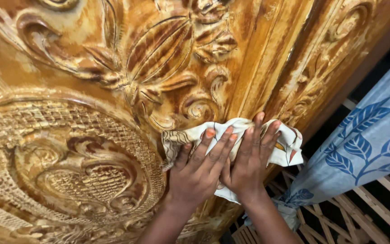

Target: The person wipes the surface of a carved wooden door using a white cloth. They move the cloth across the intricate carvings and flat panels, focusing on different sections of the door throughout the clip.

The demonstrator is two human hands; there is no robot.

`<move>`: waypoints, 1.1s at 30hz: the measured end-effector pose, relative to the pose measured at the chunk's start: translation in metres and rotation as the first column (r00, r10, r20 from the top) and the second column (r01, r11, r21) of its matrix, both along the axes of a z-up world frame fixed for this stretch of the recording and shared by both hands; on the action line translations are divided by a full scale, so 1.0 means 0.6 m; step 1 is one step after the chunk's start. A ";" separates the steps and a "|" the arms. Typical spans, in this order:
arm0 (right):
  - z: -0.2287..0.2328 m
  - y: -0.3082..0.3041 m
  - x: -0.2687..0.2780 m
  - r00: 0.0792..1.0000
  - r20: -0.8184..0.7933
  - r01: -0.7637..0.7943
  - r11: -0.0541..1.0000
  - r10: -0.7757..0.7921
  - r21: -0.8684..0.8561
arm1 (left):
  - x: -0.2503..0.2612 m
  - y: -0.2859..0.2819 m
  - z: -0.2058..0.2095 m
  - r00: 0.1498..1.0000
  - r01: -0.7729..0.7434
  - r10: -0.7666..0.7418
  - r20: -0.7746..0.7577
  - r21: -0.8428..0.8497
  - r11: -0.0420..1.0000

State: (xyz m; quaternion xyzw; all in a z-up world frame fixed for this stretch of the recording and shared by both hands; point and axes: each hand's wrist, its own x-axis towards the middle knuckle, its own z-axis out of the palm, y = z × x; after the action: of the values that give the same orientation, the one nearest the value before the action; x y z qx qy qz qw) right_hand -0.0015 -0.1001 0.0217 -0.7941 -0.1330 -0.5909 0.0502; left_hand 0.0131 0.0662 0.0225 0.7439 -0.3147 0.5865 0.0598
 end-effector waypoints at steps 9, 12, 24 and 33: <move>-0.150 -0.013 -0.020 1.000 -0.023 0.012 0.999 -0.013 -0.051 | -0.018 -0.010 -0.124 0.997 -0.064 0.061 -0.049 -0.070 0.995; -0.138 -0.027 -0.008 0.999 -0.047 0.008 0.995 -0.012 -0.096 | -0.016 -0.014 -0.123 0.994 -0.101 0.098 -0.042 -0.066 0.993; 0.290 -0.045 -0.003 0.978 0.041 0.207 0.969 -0.203 -0.136 | -0.004 -0.050 0.264 0.997 -0.078 0.077 -0.015 -0.177 0.981; 0.225 -0.039 -0.004 0.991 0.078 0.117 0.986 -0.108 -0.119 | -0.026 -0.044 0.238 0.996 -0.091 0.088 -0.032 -0.109 0.990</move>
State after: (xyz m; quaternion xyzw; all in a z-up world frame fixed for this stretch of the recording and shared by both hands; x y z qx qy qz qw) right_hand -0.0038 -0.1236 0.1568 -0.7803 -0.1258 -0.6115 -0.0374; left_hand -0.0024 0.0401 0.1654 0.7607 -0.2471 0.5951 0.0787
